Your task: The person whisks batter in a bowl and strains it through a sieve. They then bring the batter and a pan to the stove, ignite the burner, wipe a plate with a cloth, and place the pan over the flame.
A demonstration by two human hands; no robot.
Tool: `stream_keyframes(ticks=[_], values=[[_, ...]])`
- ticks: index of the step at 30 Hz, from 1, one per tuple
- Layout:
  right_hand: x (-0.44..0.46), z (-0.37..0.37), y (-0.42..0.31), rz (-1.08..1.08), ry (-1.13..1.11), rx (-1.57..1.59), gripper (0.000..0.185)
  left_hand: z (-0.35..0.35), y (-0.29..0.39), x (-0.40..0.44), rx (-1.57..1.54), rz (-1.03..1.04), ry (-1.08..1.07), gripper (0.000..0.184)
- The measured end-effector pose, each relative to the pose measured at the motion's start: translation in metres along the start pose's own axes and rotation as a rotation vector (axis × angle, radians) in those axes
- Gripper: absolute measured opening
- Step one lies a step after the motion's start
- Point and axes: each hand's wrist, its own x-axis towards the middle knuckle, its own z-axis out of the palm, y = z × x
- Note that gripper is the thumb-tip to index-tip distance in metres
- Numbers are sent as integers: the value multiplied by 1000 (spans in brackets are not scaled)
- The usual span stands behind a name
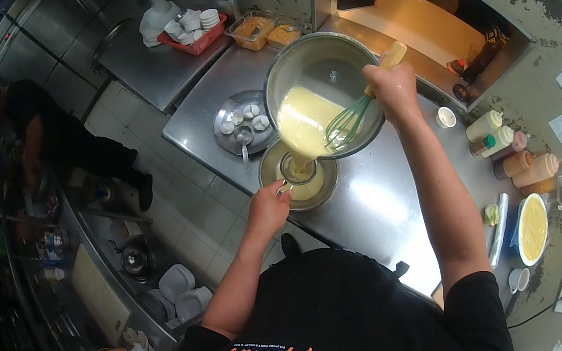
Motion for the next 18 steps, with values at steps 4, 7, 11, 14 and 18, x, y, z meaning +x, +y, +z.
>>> stream_keyframes(ticks=[4, 7, 11, 14, 18], values=[[1, 0, 0, -13, -13, -4, 15, 0, -1, 0, -8, -2, 2, 37], [4, -2, 3, -43, -7, -44, 14, 0, -1, 0, -6, 5, 1, 37], [6, -1, 7, -58, 10, -41, 16, -2, 2, -1, -9, -7, -6, 38], [6, 0, 8, -55, 22, -46, 16, -2, 1, 0, -4, 0, -4, 38], [4, 0, 6, -62, 7, -50, 16, 3, -7, 2, -4, 29, 23, 39]])
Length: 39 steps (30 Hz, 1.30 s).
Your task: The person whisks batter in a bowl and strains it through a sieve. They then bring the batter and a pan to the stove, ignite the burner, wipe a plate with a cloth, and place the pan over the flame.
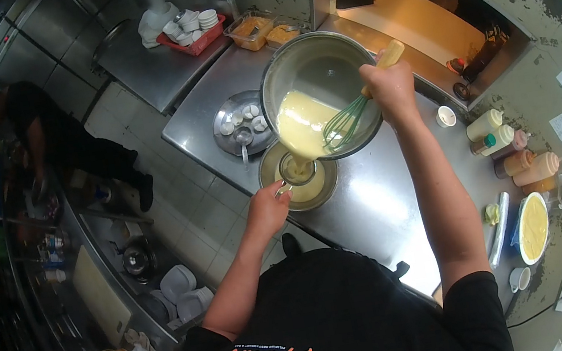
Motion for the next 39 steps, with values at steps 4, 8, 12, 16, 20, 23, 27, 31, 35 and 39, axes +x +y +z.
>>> stream_keyframes(ticks=[4, 8, 12, 16, 20, 23, 27, 31, 35, 39], values=[[0, 1, 1, -24, 4, -3, 17, 0, 0, 0, -9, 10, 5, 40], [-2, 4, -2, -51, 35, 11, 17, -6, 10, -2, -22, -31, -30, 37], [-4, 3, -6, -89, 7, -4, 18, -5, 8, -2, -19, -21, -23, 37], [-8, 5, -9, -95, 6, -11, 19, -2, 5, -2, -21, -22, -11, 37], [-9, 6, -9, -100, 13, -7, 19, -3, 5, -1, -7, -24, -19, 37], [-12, 8, -14, -148, 26, -30, 18, -2, 1, -1, -1, -6, -5, 40], [-14, 8, -19, -170, 4, -13, 16, -1, -1, -1, -6, -6, 2, 40], [-15, 8, -19, -188, -7, -10, 15, -2, -1, -1, 2, 6, -1, 40], [-17, 8, -19, -194, -20, 22, 15, -5, 5, -3, -14, -23, -17, 36], [-18, 7, -19, -243, -13, 2, 16, -6, 7, -3, -13, -20, -16, 36]])
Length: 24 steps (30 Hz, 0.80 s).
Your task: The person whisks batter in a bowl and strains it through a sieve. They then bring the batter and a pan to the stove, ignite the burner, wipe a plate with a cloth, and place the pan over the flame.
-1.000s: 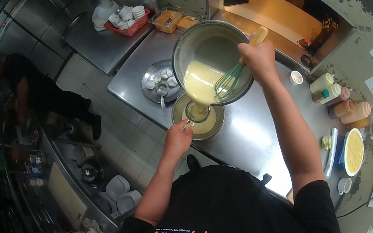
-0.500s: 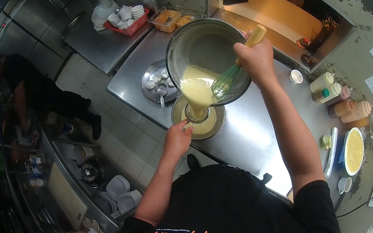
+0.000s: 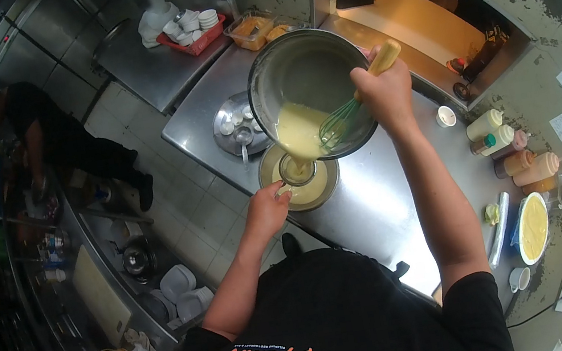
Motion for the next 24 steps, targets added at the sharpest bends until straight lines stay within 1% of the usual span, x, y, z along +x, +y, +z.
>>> stream_keyframes(ticks=[2, 4, 5, 8, 11, 14, 17, 24], values=[[0, -1, 4, -29, -2, -34, 17, 1, -1, 0, 3, 12, 8, 38], [-3, 1, 2, -50, -14, 5, 17, 4, -6, 1, 13, 43, 25, 41], [-5, 2, -1, -60, -20, 24, 17, 4, -6, 2, 16, 37, 20, 41], [-14, 4, -9, -47, -23, -49, 15, 4, -5, 2, 27, 26, 10, 41], [-18, 7, -6, -82, -41, -96, 14, 4, -5, 2, 32, 28, 8, 40], [-24, 11, -3, -114, -30, -59, 15, 5, -7, 2, 18, 38, 17, 40], [-31, 14, -9, -57, -56, -30, 16, 7, -11, 2, 9, 50, 27, 40], [-41, 18, 2, -96, -60, -74, 13, 5, -11, 2, 21, 42, 30, 39]])
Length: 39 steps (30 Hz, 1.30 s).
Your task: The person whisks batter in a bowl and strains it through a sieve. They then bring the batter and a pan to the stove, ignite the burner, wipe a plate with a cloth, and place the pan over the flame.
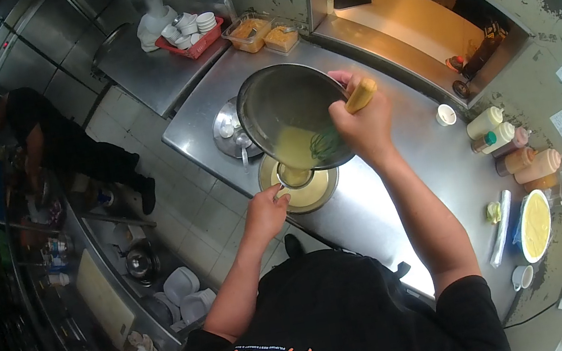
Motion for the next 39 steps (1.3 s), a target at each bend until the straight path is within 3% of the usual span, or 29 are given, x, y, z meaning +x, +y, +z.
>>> stream_keyframes(ticks=[3, 14, 28, 34, 39], values=[[-7, 1, -2, -17, -29, -67, 12, -1, 1, 0, -1, -10, -4, 40], [-13, 4, -18, -528, -18, -61, 20, 3, -1, 6, 89, 31, -20, 40], [26, -31, -88, -851, -37, 48, 26, -2, 7, 7, 23, 3, -35, 39], [12, -18, -72, -775, -21, 154, 28, -1, 4, 7, 53, 31, -9, 38], [-12, 5, -26, -615, -10, 14, 20, 3, -2, 11, 57, 19, -39, 37]])
